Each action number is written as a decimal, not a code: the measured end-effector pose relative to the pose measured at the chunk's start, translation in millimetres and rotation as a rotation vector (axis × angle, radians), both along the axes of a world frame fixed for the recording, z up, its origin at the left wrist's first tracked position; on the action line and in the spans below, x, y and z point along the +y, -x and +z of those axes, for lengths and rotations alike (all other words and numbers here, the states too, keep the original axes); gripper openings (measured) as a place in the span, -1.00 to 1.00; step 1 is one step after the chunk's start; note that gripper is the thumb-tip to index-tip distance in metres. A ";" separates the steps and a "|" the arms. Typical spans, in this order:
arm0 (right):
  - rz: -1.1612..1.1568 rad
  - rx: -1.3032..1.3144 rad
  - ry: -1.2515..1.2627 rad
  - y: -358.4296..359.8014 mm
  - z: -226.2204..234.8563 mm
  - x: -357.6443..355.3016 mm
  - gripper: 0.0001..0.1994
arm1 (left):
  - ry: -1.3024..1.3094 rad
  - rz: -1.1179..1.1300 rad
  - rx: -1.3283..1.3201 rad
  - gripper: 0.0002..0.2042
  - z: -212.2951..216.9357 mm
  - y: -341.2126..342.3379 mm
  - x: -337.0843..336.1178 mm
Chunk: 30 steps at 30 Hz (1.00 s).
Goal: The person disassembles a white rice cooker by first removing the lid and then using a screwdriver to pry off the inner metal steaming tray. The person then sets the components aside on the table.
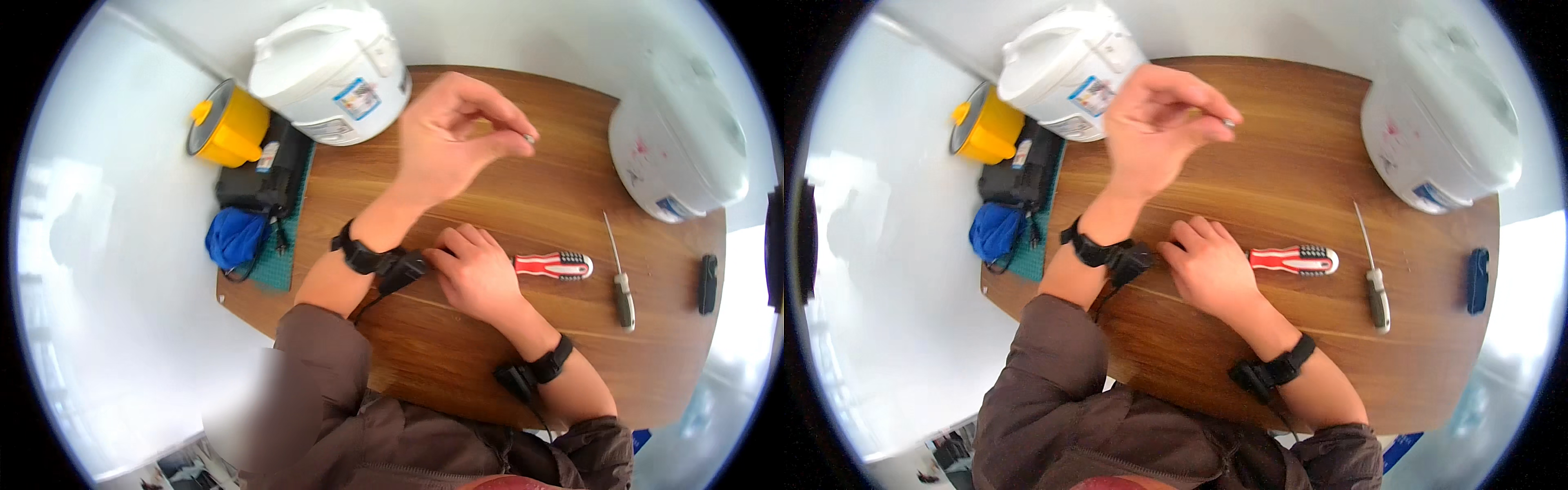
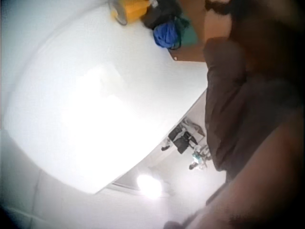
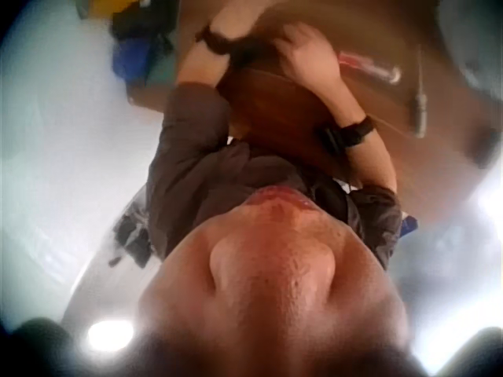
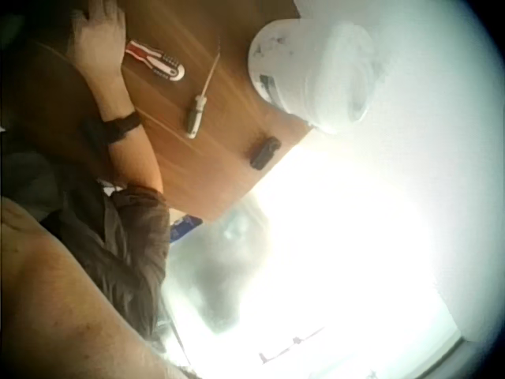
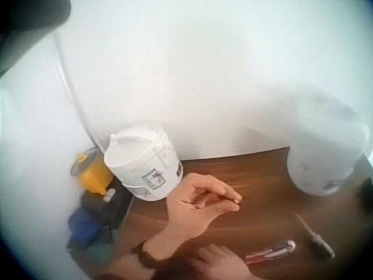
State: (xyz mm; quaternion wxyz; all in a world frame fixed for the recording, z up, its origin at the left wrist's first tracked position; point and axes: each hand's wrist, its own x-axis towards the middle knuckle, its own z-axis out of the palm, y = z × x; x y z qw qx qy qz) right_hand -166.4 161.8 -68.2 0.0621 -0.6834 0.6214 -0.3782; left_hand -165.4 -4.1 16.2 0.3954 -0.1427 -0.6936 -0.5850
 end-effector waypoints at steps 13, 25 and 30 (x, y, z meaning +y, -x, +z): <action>0.010 0.024 0.044 -4.0 11.2 -1.6 -0.78 | 0.149 0.265 -0.256 -0.92 4.3 -23.8 9.9; -0.006 0.013 0.030 -7.6 13.6 -0.7 -0.83 | 0.064 0.490 -0.379 -0.92 -7.4 -90.4 -31.8; 0.000 0.016 0.031 -8.0 13.6 -1.0 -0.85 | -0.060 0.554 -0.409 -0.91 -13.7 -102.3 -42.3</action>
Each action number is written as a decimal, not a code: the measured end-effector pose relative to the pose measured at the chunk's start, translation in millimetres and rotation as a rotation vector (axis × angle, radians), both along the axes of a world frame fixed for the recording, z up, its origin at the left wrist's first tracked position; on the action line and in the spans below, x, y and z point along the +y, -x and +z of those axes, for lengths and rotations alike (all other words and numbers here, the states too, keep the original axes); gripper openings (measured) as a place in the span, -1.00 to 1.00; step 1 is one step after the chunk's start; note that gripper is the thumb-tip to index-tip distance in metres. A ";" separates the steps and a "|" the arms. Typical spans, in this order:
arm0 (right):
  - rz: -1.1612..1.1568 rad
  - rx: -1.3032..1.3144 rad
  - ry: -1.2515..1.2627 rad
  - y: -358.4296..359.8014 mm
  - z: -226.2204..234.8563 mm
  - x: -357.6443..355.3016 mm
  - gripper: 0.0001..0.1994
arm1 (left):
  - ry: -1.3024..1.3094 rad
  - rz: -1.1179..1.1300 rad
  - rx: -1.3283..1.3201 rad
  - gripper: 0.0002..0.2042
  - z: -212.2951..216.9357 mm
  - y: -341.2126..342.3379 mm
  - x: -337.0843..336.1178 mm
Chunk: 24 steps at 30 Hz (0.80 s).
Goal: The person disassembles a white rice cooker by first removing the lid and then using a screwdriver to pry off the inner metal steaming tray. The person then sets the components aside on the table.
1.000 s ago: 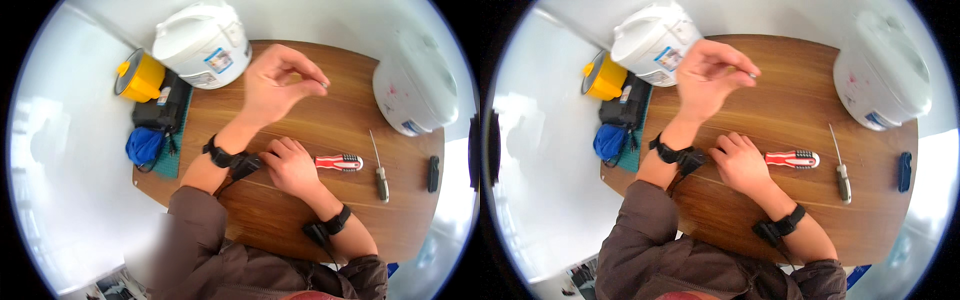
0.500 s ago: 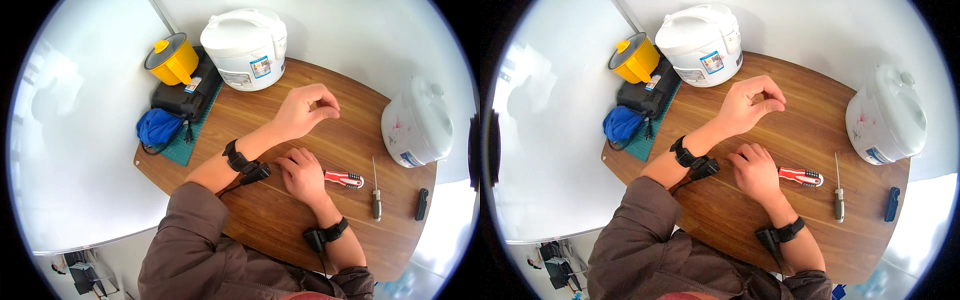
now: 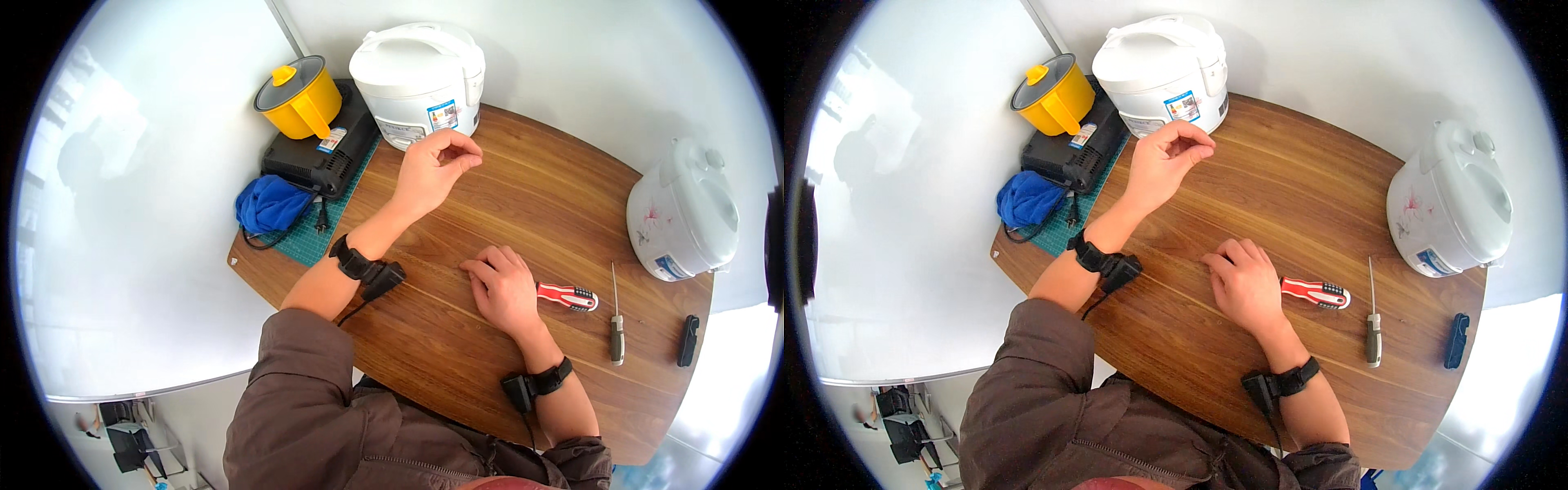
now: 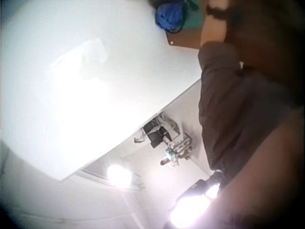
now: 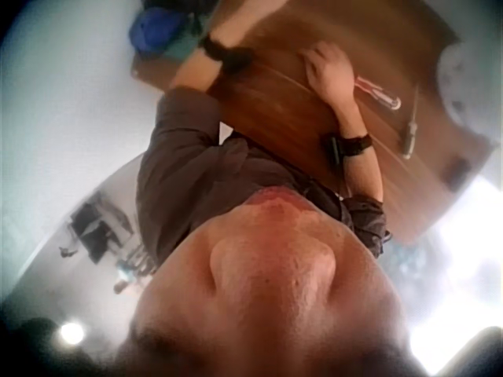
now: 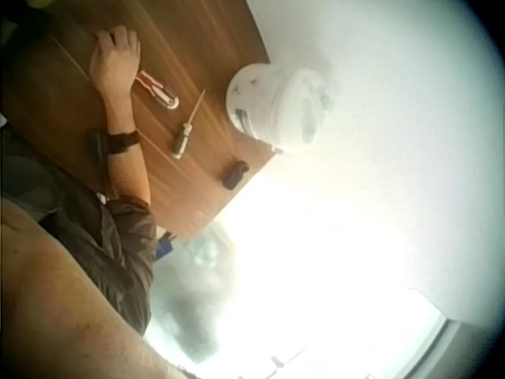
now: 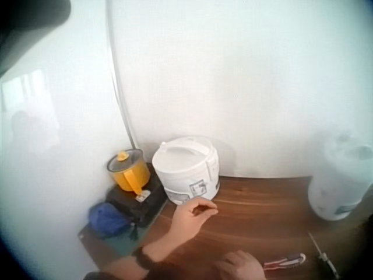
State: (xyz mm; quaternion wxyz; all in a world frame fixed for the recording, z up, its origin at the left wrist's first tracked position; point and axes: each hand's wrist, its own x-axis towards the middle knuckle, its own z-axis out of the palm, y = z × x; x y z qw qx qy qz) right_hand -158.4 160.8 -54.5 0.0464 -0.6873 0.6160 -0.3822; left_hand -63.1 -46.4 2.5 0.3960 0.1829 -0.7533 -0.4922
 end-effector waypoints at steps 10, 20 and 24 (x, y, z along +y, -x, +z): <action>-0.003 -0.009 0.009 2.4 -1.4 0.9 -0.86 | 0.285 0.303 0.052 -0.88 19.8 -19.5 -22.5; -0.004 -0.023 0.028 -2.4 -2.7 -0.4 -0.85 | 0.833 0.729 -0.421 -0.63 86.0 -44.1 -194.1; -0.009 0.012 0.007 -1.6 -0.9 -1.5 -0.86 | 0.849 0.723 -0.367 -0.56 77.1 -45.3 -195.8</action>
